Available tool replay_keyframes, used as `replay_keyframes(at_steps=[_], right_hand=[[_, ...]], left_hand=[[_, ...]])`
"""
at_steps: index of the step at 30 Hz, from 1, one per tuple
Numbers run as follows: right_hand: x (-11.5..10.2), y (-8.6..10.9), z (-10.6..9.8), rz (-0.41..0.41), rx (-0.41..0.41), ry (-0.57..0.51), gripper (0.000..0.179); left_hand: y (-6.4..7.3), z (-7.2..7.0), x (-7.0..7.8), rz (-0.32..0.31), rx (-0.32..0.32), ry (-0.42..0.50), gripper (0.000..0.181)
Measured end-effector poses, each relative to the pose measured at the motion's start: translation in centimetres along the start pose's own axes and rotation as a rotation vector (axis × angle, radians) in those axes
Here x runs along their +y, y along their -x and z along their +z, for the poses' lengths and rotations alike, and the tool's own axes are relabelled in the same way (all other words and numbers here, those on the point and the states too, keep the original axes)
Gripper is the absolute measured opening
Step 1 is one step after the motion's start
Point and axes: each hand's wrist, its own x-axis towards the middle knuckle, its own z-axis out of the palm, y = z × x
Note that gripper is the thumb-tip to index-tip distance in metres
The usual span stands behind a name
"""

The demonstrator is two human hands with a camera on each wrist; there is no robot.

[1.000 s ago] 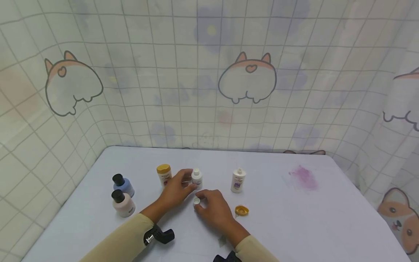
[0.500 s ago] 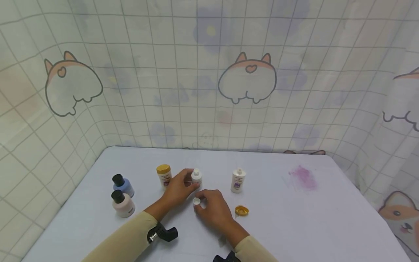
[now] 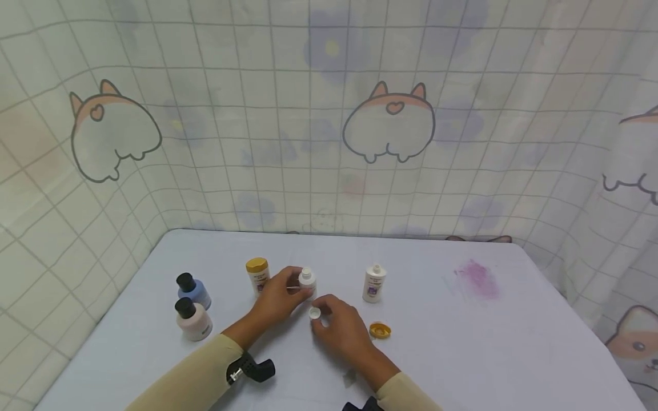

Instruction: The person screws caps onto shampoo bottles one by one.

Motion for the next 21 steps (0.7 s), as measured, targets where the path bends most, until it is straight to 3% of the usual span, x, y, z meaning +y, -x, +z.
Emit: replay_keyframes(at_steps=[6, 15, 21], right_hand=[[0.3, 0.2, -0.5, -0.042, 0.008, -0.057, 0.030], [0.2, 0.6, -1.3, -0.034, -0.016, -0.071, 0.031], [0.5, 1.0, -1.5, -0.035, -0.018, -0.084, 0.032]], left_hand=[[0.5, -0.4, 0.3, 0.014, -0.023, 0.019, 0.048], [1.5, -0.8, 0.5, 0.060, -0.042, 0.034, 0.045], [2.4, -1.0, 0.9, 0.054, -0.059, 0.019, 0.045]])
